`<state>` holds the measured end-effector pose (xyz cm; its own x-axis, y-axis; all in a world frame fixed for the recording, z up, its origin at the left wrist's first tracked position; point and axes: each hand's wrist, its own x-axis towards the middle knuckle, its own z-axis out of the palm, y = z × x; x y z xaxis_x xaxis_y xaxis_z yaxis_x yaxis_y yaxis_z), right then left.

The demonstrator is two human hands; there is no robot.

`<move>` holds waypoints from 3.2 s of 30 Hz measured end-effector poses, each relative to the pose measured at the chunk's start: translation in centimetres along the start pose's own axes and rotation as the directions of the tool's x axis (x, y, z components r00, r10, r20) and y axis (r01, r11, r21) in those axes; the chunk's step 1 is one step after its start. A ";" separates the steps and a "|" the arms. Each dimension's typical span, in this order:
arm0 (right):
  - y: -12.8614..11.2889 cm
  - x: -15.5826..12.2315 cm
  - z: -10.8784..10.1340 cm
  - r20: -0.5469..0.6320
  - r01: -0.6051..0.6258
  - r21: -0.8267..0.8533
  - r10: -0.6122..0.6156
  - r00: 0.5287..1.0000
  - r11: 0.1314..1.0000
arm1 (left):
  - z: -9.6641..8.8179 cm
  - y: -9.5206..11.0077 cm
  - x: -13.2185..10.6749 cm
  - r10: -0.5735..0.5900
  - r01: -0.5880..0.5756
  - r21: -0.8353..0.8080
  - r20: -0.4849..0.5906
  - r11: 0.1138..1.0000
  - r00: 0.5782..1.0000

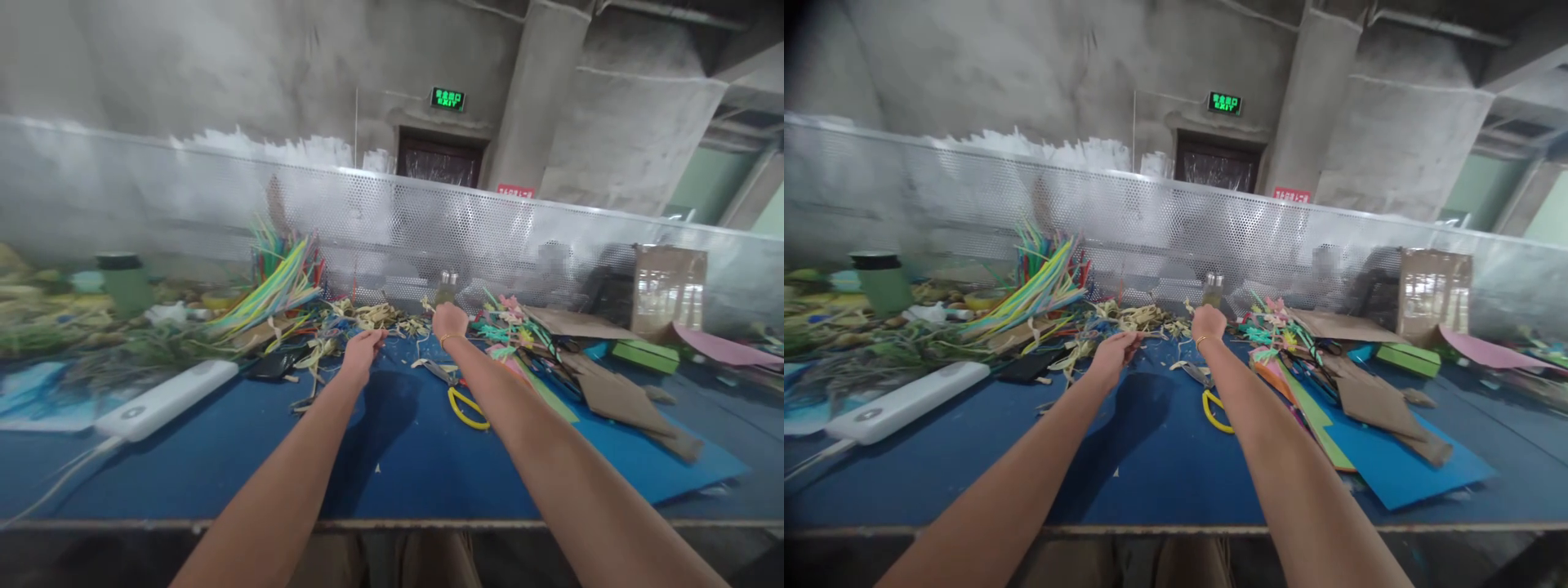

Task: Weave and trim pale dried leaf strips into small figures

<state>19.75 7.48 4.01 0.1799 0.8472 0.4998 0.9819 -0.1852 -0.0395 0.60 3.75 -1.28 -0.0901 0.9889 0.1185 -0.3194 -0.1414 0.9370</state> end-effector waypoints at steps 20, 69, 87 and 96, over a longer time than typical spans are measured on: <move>-1.9 -10.4 -4.2 0.211 0.290 0.074 -0.299 0.931 0.954 | 0.2 -1.6 0.8 0.235 -0.248 0.443 0.086 0.862 0.968; -4.2 -14.1 -2.7 0.167 0.392 0.424 -0.495 0.853 0.817 | -7.2 4.7 8.7 0.145 -0.278 0.947 0.301 -0.160 0.943; -4.3 -14.2 -2.8 0.183 0.385 0.458 -0.508 0.841 0.802 | -5.6 11.6 10.4 0.401 -0.342 0.918 0.240 0.204 0.884; -4.4 -14.2 -2.6 0.170 0.423 0.483 -0.556 0.814 0.767 | -6.3 12.2 13.8 0.518 -0.180 0.963 0.051 0.201 0.854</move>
<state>12.77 -5.04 -0.64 -0.3896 0.8769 0.2816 0.8575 0.4569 -0.2364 -10.47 15.41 9.75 -0.1940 0.7734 0.6035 0.8606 -0.1611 0.4831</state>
